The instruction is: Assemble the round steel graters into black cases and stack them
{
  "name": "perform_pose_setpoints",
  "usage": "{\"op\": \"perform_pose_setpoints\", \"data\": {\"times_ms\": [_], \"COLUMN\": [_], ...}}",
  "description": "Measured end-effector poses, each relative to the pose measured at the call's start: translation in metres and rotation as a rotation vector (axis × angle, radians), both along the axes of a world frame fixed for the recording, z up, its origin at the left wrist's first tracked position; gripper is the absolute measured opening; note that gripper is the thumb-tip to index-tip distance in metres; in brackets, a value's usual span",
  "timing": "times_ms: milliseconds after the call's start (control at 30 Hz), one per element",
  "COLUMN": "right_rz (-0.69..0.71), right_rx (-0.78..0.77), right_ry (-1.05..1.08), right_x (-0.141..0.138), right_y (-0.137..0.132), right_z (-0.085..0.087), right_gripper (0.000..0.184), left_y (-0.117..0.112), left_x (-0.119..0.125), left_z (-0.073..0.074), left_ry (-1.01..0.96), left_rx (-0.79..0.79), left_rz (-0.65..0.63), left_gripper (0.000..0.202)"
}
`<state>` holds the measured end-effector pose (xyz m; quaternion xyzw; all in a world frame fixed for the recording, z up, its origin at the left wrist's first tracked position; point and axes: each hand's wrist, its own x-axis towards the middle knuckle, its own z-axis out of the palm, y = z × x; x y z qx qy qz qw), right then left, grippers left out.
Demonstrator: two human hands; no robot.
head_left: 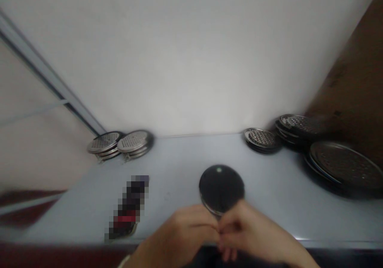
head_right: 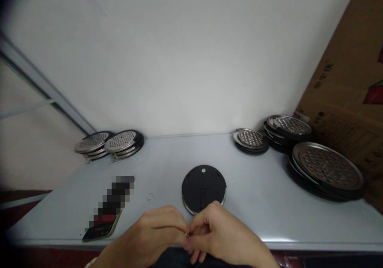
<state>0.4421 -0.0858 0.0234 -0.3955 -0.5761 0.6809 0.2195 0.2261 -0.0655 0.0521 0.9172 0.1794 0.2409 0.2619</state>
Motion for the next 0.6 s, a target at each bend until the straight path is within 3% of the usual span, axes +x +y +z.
{"op": "perform_pose_setpoints", "data": {"times_ms": [67,167,233,400,600], "right_rz": [-0.029,-0.136,-0.178,-0.201,-0.278], "right_rx": [0.030,0.197,0.290,0.441,0.596], "right_ry": [-0.031,-0.138,-0.195,-0.211,-0.226], "right_x": [0.000,0.000,0.000,0.002,0.002], "right_y": [0.003,0.008,0.011,0.011,0.009], "right_z": [-0.002,-0.003,-0.003,-0.002,-0.002], "right_gripper": [0.014,0.023,0.027,0.032,0.035], "left_y": [0.006,0.028,0.044,0.070,0.081], "left_x": [-0.017,-0.051,-0.073,-0.096,-0.095], "left_z": [-0.009,-0.026,-0.036,-0.050,-0.046], "left_ry": [0.064,0.235,0.399,0.540,0.527], "left_rx": [-0.033,-0.056,-0.080,-0.225,-0.308], "left_rz": [0.169,0.604,0.776,0.830,0.800], "left_gripper": [0.019,0.017,0.012,0.007,0.006]}}
